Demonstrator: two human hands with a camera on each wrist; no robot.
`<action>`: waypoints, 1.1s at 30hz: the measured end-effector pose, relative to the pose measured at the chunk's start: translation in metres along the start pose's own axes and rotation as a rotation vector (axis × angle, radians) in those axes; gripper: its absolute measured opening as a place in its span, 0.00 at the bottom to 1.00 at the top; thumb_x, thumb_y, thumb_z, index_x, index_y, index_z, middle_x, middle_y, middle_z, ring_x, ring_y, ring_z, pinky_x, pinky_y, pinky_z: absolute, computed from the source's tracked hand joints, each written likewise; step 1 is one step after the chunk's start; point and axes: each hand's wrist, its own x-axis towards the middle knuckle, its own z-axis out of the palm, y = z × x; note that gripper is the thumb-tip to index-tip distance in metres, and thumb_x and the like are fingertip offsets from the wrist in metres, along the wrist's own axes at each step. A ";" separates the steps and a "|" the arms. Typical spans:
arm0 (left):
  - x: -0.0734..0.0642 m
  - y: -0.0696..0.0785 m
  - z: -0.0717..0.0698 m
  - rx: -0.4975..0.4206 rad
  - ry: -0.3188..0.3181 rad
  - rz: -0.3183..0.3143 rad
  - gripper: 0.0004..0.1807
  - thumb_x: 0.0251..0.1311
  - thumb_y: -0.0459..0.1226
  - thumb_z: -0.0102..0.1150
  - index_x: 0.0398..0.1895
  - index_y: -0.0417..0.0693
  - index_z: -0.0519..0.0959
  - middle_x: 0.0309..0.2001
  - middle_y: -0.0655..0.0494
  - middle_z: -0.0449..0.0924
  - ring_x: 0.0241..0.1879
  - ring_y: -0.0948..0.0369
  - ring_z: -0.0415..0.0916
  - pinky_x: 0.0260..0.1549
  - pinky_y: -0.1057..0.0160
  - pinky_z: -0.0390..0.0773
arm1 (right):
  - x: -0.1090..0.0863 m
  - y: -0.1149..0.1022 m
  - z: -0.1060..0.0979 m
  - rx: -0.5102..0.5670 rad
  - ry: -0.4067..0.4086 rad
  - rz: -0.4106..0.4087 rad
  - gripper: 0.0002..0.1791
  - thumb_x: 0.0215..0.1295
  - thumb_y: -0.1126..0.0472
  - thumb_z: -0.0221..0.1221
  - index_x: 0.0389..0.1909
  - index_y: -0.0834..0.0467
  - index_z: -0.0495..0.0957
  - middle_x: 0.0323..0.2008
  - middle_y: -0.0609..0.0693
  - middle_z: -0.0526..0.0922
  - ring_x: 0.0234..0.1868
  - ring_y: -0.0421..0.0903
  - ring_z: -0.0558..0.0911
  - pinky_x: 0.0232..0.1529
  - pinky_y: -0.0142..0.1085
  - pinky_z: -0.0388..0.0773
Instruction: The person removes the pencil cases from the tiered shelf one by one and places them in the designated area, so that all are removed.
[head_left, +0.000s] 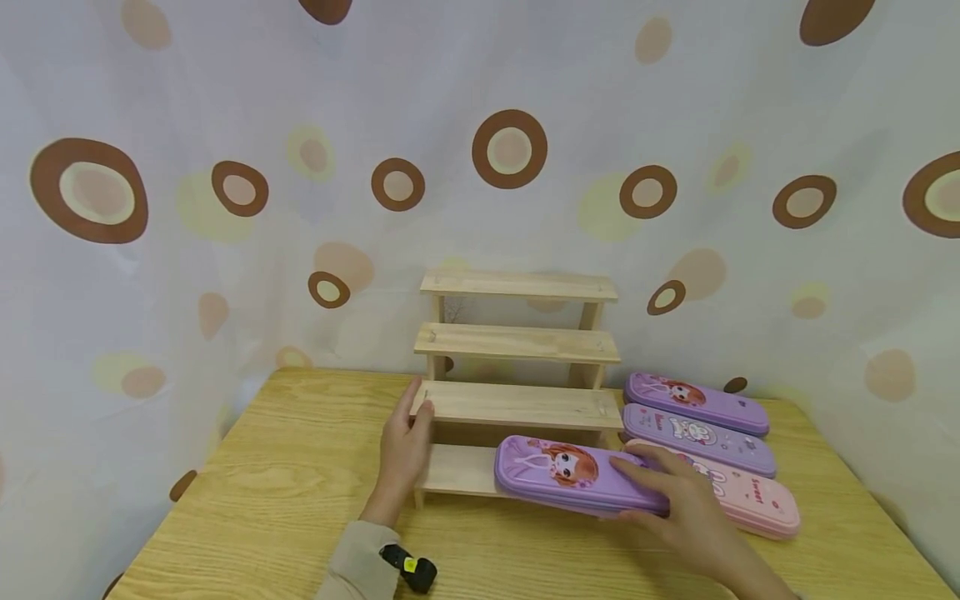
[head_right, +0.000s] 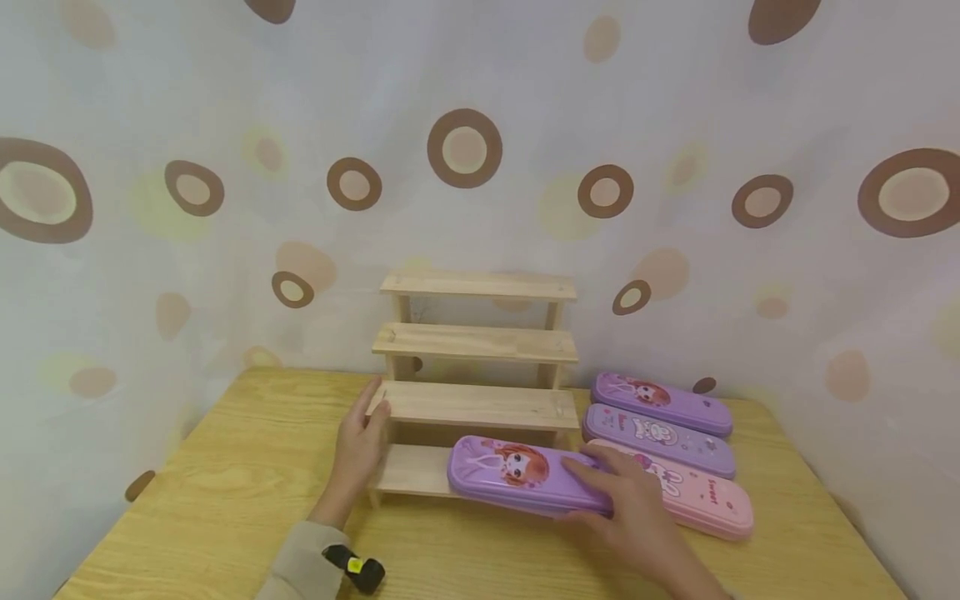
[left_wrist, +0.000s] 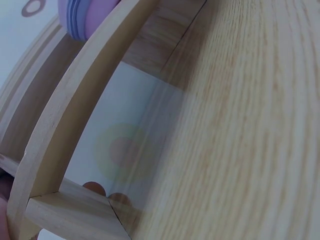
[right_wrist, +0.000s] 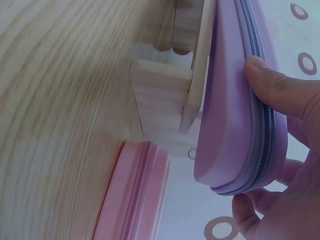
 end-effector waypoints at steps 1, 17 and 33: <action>0.000 0.000 0.000 -0.001 -0.002 0.001 0.27 0.75 0.45 0.46 0.75 0.57 0.62 0.25 0.49 0.71 0.19 0.64 0.65 0.21 0.65 0.71 | -0.002 0.002 -0.002 -0.010 0.009 -0.007 0.36 0.39 0.59 0.79 0.57 0.51 0.83 0.58 0.48 0.76 0.58 0.57 0.74 0.52 0.51 0.67; 0.001 -0.005 0.001 0.002 -0.009 -0.001 0.27 0.76 0.47 0.45 0.75 0.58 0.61 0.29 0.43 0.74 0.20 0.63 0.66 0.22 0.64 0.71 | -0.035 0.025 -0.020 -0.047 0.037 0.021 0.39 0.37 0.58 0.79 0.58 0.48 0.82 0.56 0.54 0.76 0.55 0.58 0.71 0.60 0.17 0.43; 0.001 -0.003 0.001 -0.018 -0.005 0.002 0.27 0.75 0.45 0.47 0.75 0.58 0.63 0.15 0.58 0.64 0.17 0.64 0.63 0.19 0.65 0.69 | -0.072 0.053 -0.048 -0.055 -0.019 0.120 0.39 0.39 0.60 0.79 0.59 0.45 0.81 0.54 0.47 0.74 0.57 0.39 0.65 0.57 0.11 0.44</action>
